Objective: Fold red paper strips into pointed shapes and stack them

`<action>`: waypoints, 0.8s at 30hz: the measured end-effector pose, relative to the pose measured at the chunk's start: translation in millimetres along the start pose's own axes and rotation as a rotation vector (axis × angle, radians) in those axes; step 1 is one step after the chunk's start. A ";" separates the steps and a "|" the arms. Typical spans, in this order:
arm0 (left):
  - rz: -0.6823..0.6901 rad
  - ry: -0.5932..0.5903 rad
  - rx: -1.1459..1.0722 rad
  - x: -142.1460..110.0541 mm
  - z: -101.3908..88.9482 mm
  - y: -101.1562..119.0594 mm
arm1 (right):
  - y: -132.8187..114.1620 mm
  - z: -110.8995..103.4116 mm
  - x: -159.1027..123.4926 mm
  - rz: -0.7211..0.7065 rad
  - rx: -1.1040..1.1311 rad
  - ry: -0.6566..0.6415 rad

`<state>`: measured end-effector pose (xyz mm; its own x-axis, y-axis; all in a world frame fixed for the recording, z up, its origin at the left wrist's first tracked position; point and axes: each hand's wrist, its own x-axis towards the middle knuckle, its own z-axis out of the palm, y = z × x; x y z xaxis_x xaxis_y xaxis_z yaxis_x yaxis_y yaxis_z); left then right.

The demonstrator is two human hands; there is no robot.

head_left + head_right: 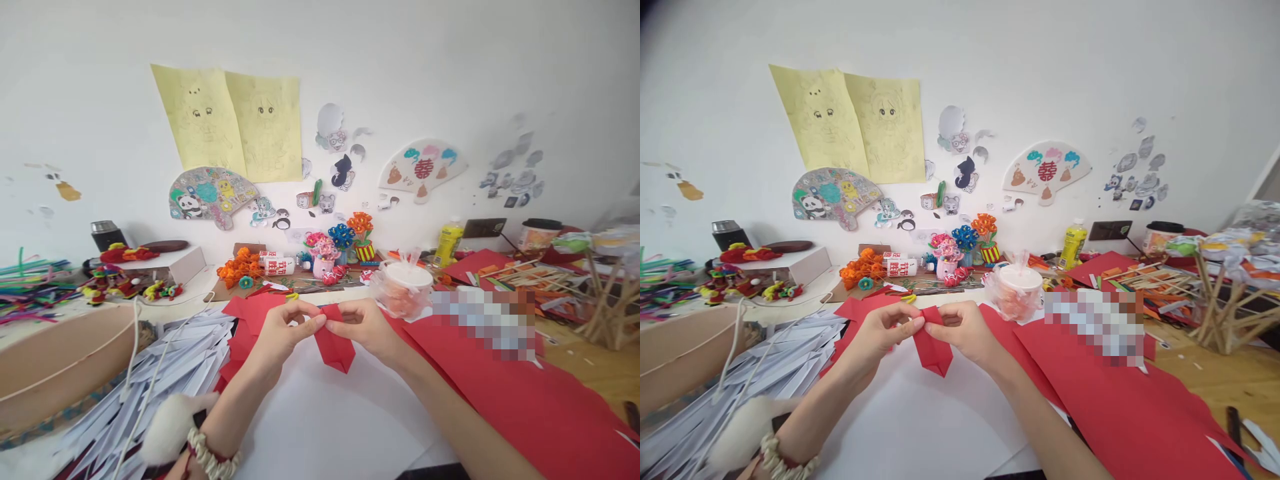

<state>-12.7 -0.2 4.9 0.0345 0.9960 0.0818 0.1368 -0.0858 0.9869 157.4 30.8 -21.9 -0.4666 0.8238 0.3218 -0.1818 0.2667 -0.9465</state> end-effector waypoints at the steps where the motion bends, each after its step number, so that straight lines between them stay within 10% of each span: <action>1: 0.015 0.004 0.021 0.1 0.2 -0.1 | -0.5 -0.1 -0.1 0.003 0.004 0.003; 24: 0.159 0.044 0.168 -0.7 2.3 4.1 | -4.6 -4.2 -1.0 0.149 -0.025 -0.080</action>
<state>-9.8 -1.2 8.6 0.0264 0.9693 0.2444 0.2957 -0.2411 0.9243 162.3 30.9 -18.0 -0.5547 0.8129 0.1777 -0.0841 0.1577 -0.9839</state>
